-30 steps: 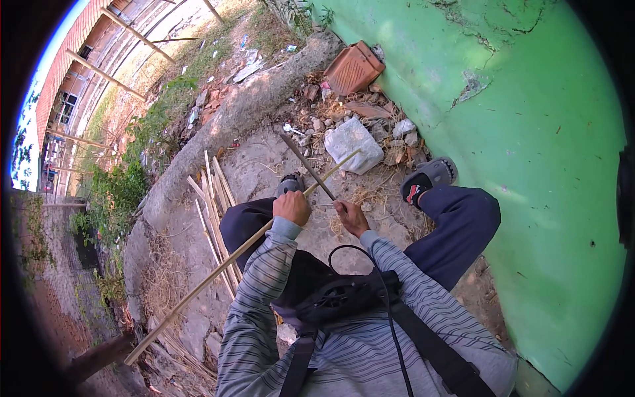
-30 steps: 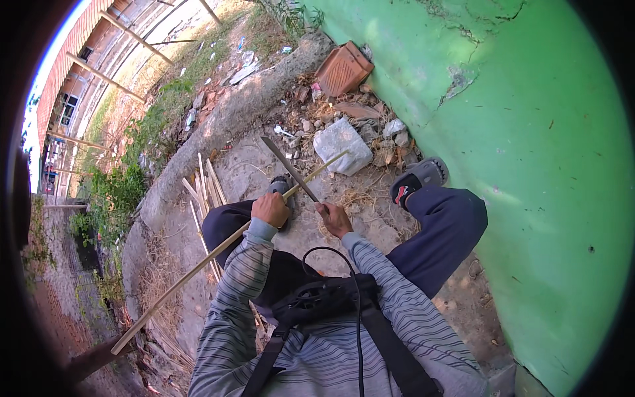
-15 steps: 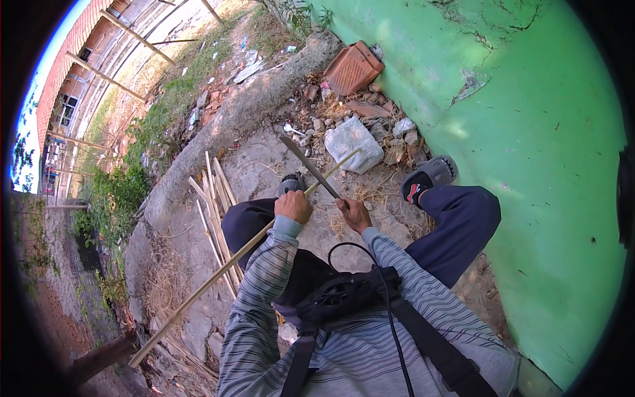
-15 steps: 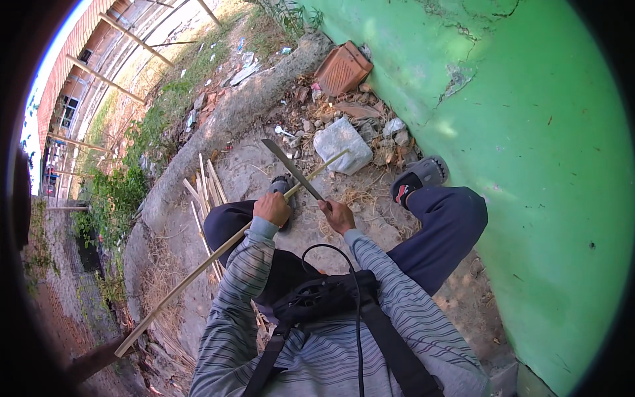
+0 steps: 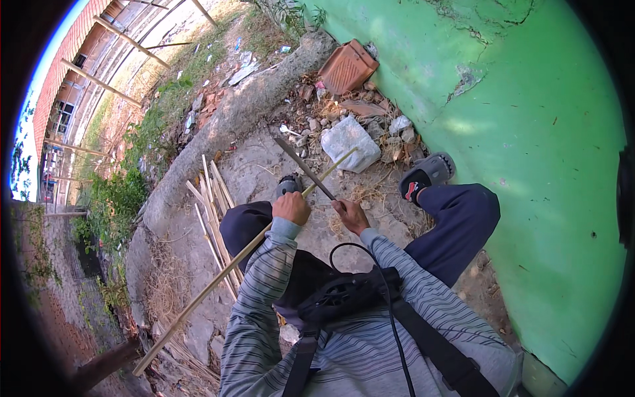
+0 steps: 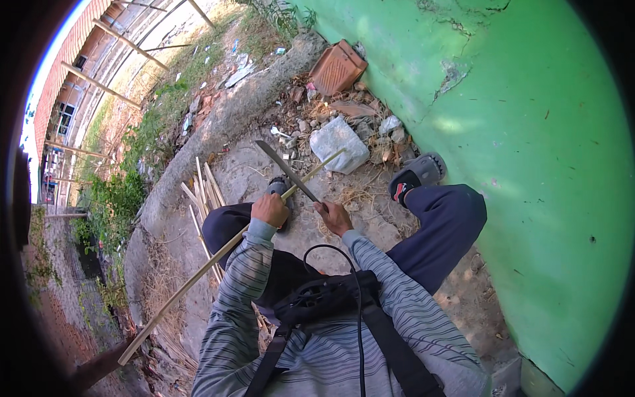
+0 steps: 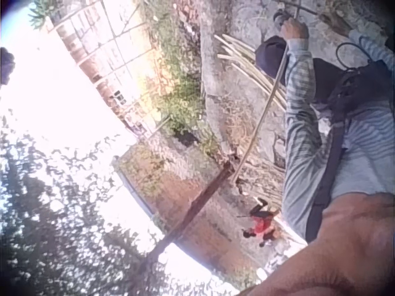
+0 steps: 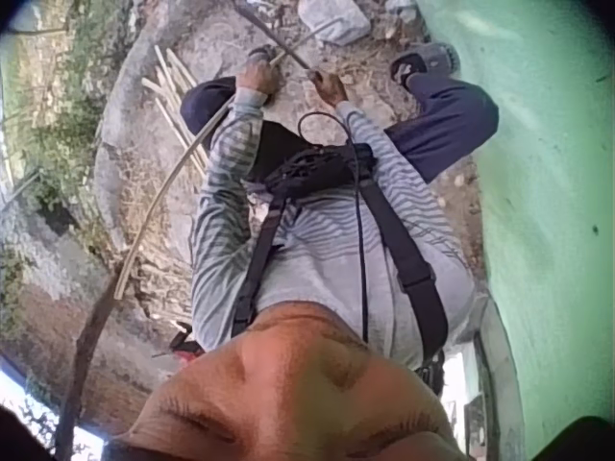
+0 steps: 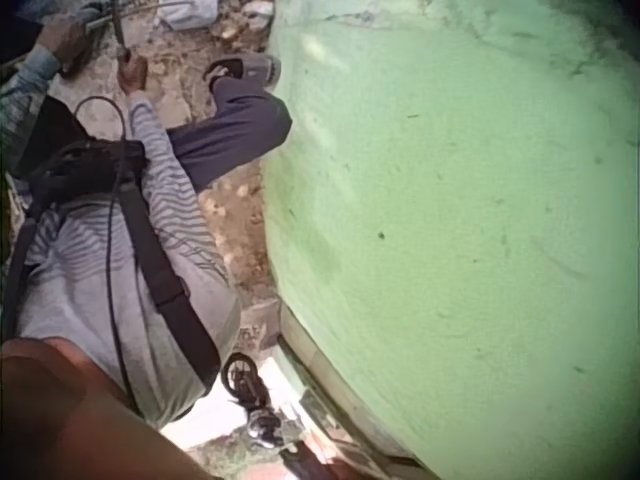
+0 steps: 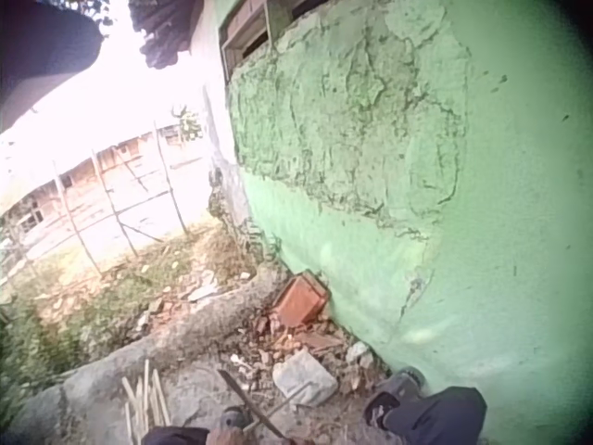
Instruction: The person holds a bamboo stick and shaves along its length using a machete.
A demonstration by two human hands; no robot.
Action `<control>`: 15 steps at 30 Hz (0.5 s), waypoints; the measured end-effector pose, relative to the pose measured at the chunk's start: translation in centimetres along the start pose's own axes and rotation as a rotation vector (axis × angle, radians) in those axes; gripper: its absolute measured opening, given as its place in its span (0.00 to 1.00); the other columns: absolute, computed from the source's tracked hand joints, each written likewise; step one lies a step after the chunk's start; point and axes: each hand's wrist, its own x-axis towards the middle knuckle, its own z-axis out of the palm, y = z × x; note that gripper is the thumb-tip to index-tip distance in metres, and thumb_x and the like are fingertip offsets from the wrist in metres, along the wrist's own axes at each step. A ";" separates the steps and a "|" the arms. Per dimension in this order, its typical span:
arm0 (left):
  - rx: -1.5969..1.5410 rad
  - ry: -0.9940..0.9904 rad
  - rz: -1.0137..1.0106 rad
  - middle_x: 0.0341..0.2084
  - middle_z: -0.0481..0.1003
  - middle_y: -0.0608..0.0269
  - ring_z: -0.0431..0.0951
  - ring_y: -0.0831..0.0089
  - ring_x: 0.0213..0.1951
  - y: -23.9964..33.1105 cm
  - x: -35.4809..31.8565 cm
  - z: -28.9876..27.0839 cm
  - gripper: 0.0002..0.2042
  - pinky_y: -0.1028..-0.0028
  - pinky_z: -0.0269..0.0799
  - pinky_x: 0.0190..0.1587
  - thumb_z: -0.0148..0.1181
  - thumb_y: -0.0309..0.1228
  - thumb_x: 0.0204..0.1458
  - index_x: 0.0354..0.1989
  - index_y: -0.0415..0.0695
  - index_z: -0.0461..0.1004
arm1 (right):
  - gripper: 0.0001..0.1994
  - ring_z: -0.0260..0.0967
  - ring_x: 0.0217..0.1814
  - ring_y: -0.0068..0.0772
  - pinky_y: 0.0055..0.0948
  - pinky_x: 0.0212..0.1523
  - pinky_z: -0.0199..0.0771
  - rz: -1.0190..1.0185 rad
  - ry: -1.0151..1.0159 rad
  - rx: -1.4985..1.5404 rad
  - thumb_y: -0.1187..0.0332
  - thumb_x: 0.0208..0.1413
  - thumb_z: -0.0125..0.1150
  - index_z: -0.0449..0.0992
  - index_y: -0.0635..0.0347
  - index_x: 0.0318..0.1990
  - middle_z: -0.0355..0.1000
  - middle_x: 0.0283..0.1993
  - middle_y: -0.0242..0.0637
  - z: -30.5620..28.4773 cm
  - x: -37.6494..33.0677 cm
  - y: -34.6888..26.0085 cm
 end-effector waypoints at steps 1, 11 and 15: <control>0.001 -0.006 -0.006 0.32 0.83 0.45 0.86 0.47 0.36 -0.1 -0.2 0.1 0.11 0.53 0.82 0.39 0.59 0.34 0.53 0.32 0.41 0.84 | 0.37 0.76 0.33 0.58 0.50 0.37 0.72 0.003 -0.007 0.003 0.31 0.67 0.46 0.80 0.63 0.39 0.75 0.27 0.52 0.1 0.1 -0.6; -0.034 -0.038 -0.032 0.36 0.82 0.39 0.85 0.44 0.39 0.9 -0.3 -0.8 0.12 0.51 0.81 0.43 0.59 0.33 0.50 0.34 0.38 0.83 | 0.35 0.70 0.29 0.54 0.45 0.37 0.69 -0.015 0.020 -0.018 0.36 0.69 0.48 0.77 0.68 0.37 0.71 0.25 0.52 -0.2 0.2 -0.7; 0.015 0.033 -0.006 0.31 0.83 0.45 0.86 0.47 0.35 0.2 -1.0 -0.1 0.10 0.53 0.83 0.39 0.59 0.33 0.52 0.31 0.41 0.84 | 0.35 0.73 0.32 0.55 0.46 0.38 0.70 -0.102 -0.040 -0.019 0.36 0.69 0.48 0.77 0.68 0.37 0.72 0.27 0.54 0.0 0.5 -1.8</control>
